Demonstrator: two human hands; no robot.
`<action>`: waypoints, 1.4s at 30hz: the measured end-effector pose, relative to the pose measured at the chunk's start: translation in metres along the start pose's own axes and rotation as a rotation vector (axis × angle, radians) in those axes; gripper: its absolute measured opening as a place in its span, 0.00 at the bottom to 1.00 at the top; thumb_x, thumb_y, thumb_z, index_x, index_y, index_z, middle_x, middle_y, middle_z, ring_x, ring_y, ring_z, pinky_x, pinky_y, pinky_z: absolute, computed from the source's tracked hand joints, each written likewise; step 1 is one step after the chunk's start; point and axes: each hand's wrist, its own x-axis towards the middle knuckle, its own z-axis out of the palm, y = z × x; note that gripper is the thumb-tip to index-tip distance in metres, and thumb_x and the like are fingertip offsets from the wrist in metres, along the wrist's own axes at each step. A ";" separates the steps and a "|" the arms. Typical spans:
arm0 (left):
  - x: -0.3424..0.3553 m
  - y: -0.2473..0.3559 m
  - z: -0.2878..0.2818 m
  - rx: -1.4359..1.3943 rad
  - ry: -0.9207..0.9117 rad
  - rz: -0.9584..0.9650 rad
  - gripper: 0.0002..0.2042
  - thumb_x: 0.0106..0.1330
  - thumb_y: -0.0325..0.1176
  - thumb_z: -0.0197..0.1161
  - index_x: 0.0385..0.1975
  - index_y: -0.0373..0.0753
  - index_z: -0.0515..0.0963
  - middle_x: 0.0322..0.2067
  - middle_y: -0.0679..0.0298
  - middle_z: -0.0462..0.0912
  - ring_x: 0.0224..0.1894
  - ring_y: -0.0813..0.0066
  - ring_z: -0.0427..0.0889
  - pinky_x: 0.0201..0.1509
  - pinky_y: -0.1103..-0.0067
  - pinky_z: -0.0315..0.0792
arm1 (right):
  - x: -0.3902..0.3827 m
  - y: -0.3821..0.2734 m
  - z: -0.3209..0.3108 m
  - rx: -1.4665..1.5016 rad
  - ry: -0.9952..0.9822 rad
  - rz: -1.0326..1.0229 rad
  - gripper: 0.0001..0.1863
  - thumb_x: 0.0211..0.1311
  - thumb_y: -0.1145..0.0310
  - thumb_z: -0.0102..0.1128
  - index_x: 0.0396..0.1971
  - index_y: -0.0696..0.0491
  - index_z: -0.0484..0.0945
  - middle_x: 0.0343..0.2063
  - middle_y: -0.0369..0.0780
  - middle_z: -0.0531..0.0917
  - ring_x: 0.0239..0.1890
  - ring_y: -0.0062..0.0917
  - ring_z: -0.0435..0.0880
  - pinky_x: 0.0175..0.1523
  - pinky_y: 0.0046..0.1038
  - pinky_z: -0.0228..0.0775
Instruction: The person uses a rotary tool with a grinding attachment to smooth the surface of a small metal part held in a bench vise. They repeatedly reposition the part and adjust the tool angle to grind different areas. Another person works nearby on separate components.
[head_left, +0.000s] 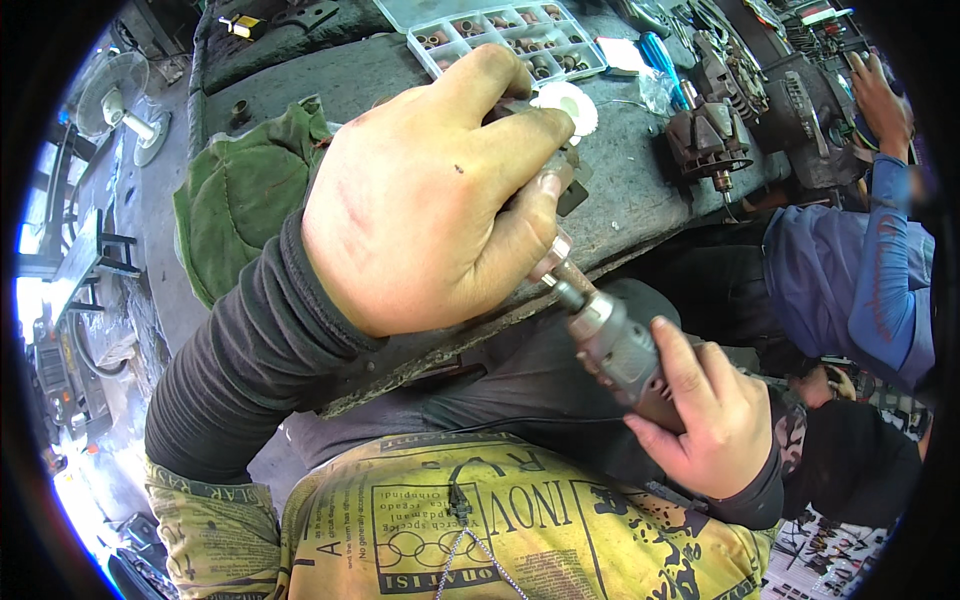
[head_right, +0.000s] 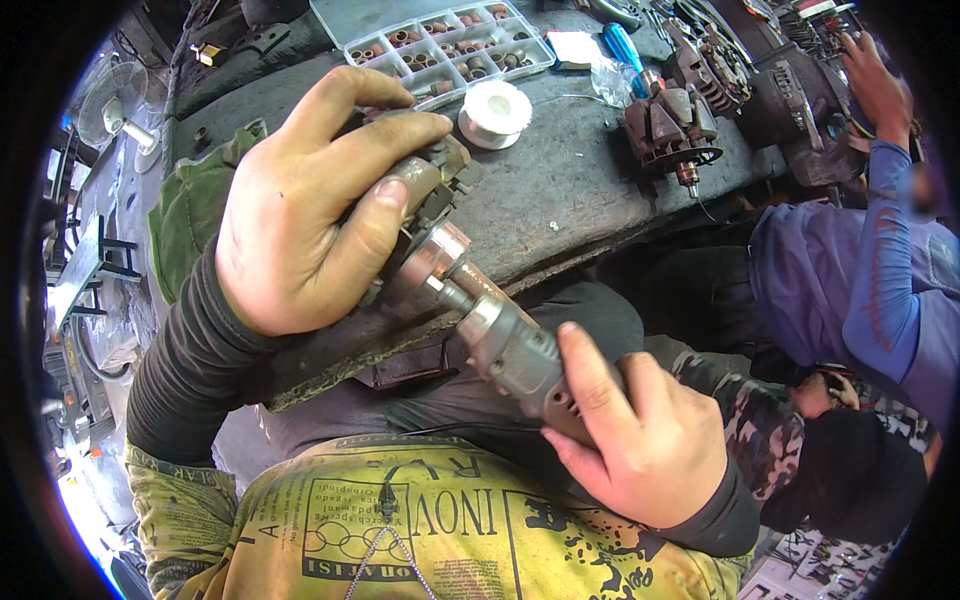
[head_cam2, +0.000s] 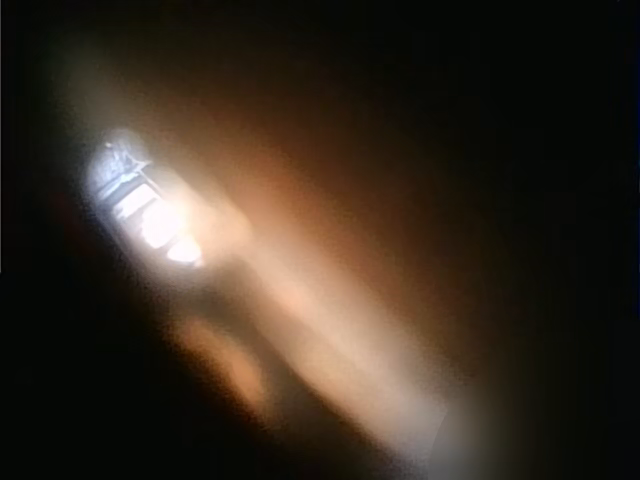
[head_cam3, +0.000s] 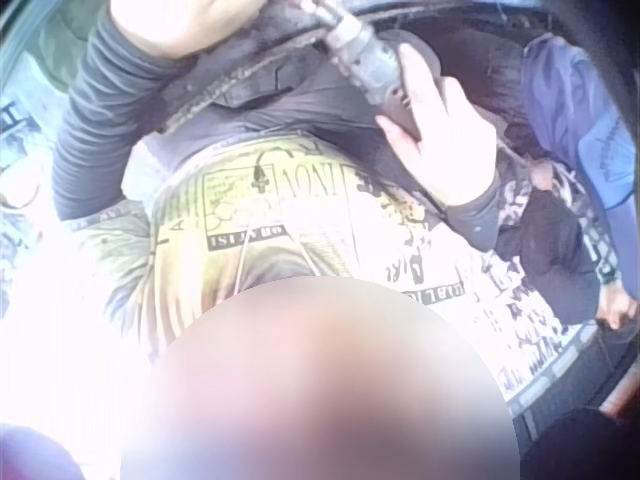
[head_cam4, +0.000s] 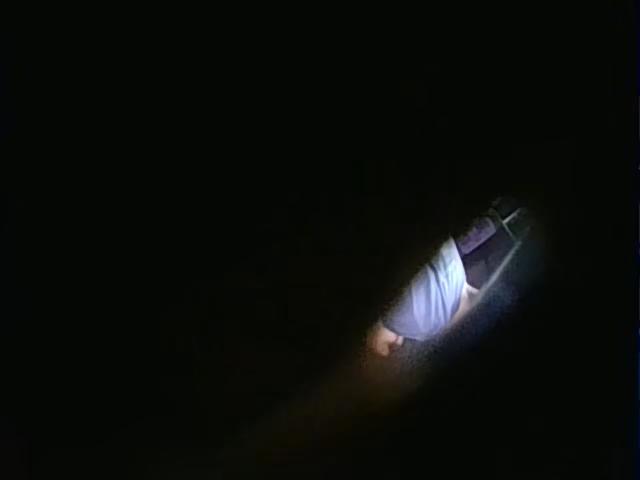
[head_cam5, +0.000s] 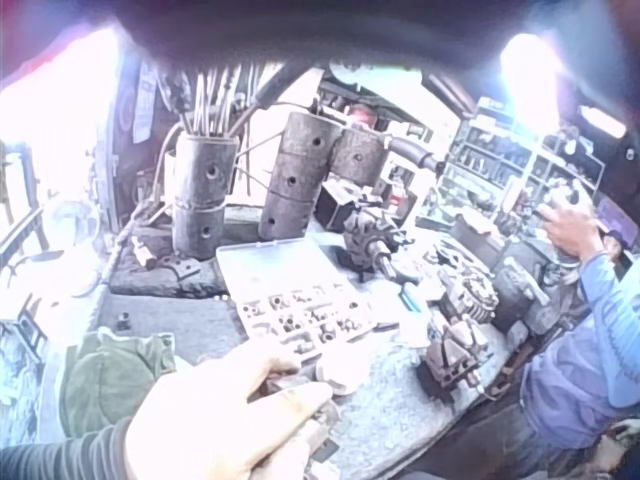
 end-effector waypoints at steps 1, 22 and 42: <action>0.000 0.000 0.000 0.004 0.004 0.008 0.17 0.65 0.30 0.56 0.50 0.31 0.81 0.47 0.45 0.79 0.43 0.47 0.84 0.49 0.65 0.79 | -0.001 -0.001 0.001 -0.026 -0.055 -0.003 0.45 0.43 0.62 0.79 0.67 0.53 0.73 0.28 0.40 0.74 0.23 0.31 0.79 0.26 0.33 0.72; -0.002 0.005 -0.007 0.117 0.071 0.016 0.24 0.50 0.35 0.71 0.50 0.37 0.83 0.51 0.53 0.80 0.51 0.53 0.77 0.57 0.62 0.67 | -0.029 0.054 0.105 2.068 0.370 0.043 0.51 0.55 0.62 0.75 0.72 0.63 0.52 0.35 0.64 0.81 0.29 0.48 0.87 0.31 0.44 0.84; 0.063 -0.200 -0.128 0.054 0.580 -0.608 0.22 0.64 0.31 0.69 0.57 0.30 0.76 0.43 0.58 0.85 0.45 0.73 0.83 0.52 0.78 0.77 | -0.014 0.062 0.144 2.574 0.297 -0.195 0.53 0.51 0.67 0.77 0.73 0.57 0.53 0.38 0.68 0.79 0.34 0.60 0.86 0.37 0.53 0.83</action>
